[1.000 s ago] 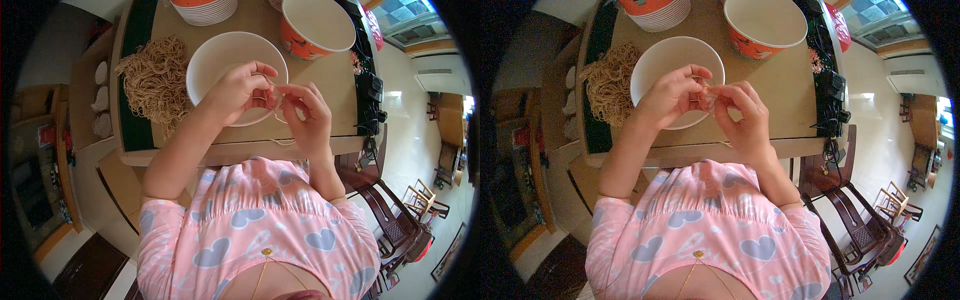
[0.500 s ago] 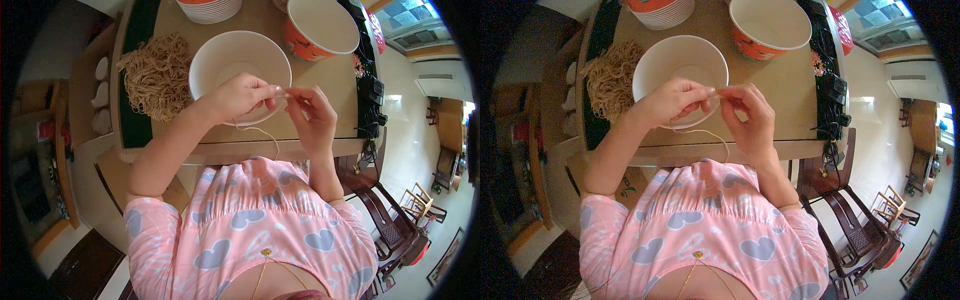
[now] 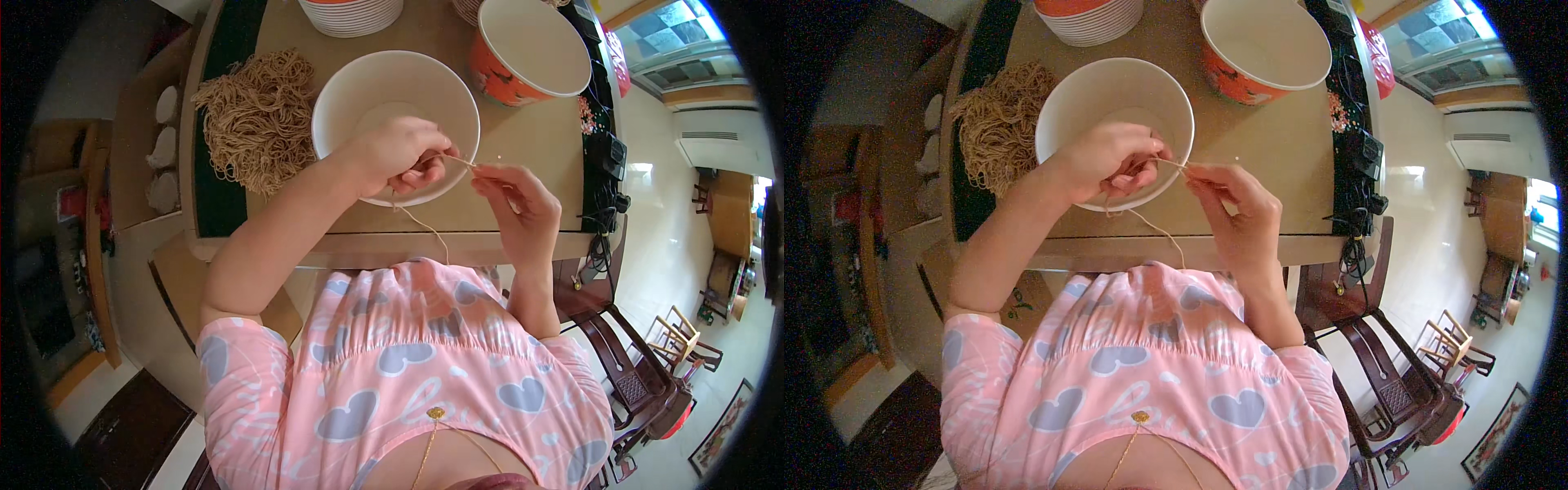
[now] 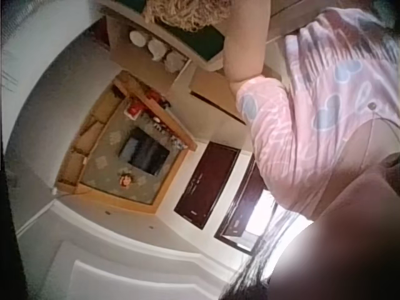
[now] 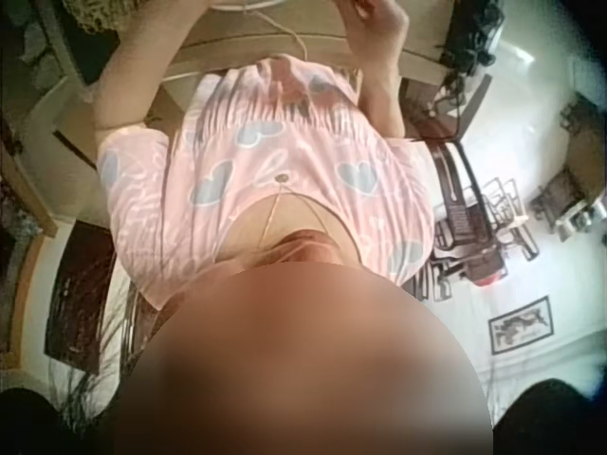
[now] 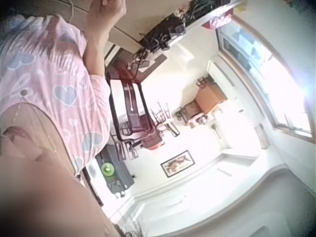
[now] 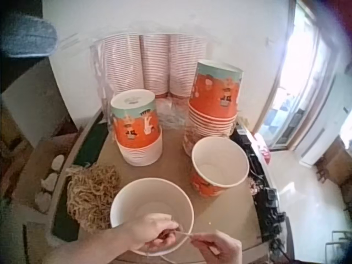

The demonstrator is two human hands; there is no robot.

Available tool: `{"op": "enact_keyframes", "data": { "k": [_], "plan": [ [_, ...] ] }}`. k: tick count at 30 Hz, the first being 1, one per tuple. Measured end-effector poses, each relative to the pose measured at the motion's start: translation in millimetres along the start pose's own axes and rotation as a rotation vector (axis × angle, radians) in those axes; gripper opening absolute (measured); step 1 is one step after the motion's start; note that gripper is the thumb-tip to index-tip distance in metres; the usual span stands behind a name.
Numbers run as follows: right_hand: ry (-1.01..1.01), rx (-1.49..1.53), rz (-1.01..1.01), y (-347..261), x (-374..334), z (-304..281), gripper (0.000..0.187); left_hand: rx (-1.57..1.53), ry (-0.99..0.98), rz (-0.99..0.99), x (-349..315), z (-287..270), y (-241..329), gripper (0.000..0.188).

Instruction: Tying strings through holes in paper cups for packaging or craft.

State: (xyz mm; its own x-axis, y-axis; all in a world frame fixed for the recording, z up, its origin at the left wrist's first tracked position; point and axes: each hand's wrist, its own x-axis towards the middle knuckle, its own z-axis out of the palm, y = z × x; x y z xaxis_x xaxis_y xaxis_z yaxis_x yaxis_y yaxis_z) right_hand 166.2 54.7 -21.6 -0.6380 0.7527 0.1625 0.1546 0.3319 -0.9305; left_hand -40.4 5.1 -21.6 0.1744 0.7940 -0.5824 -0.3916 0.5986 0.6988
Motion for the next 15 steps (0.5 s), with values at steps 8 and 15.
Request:
{"op": "enact_keyframes", "data": {
  "k": [8,15],
  "plan": [
    [0.051,-0.122,-0.076,5,7,5,0.008,0.103,0.005,-0.069,-4,9,9,0.018],
    [0.050,-0.202,-0.159,-8,18,8,0.008,0.148,-0.024,0.051,1,4,2,0.018]
  ]
}}
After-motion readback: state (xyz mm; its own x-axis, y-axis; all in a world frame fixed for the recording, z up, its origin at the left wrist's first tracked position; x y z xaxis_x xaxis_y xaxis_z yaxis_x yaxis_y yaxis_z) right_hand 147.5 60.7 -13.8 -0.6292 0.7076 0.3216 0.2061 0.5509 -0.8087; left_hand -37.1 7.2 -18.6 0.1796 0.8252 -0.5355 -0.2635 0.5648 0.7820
